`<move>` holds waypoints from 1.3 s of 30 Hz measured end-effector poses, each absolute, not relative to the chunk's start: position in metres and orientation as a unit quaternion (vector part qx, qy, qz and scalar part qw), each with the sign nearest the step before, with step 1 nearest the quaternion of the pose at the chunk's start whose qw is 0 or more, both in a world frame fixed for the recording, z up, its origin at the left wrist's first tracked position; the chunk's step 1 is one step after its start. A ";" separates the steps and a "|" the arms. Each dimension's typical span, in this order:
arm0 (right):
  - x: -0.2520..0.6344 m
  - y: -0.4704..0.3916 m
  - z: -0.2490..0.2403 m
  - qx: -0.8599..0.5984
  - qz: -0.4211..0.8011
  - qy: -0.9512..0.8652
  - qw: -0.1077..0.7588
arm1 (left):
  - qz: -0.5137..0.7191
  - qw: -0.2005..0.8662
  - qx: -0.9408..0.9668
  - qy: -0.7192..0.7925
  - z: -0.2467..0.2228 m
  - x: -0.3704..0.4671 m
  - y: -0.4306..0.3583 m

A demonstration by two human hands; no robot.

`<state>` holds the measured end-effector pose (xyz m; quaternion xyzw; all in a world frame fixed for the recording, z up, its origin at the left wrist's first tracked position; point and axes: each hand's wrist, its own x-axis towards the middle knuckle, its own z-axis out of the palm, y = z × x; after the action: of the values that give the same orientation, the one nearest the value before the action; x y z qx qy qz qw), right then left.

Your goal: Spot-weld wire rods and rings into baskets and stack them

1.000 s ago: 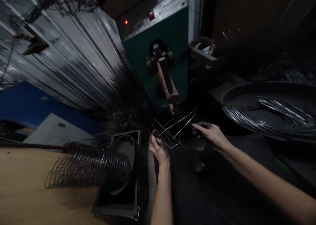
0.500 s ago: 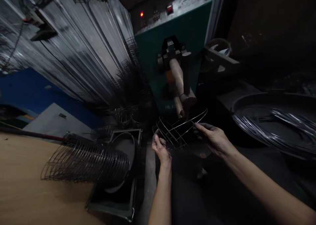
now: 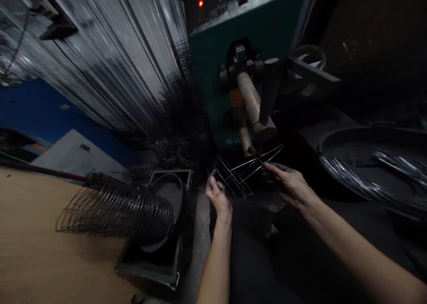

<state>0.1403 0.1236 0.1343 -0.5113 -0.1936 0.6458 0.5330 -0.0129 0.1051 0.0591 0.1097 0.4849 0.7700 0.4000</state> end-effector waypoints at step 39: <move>0.160 0.072 0.171 -0.485 0.319 -0.718 0.383 | 0.682 0.304 0.356 0.561 0.057 -0.002 0.035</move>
<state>0.1601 0.0720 0.1711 -0.4853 -0.7184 0.3189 0.3829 -0.0019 0.0350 0.0567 0.3564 0.5613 0.6824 0.3038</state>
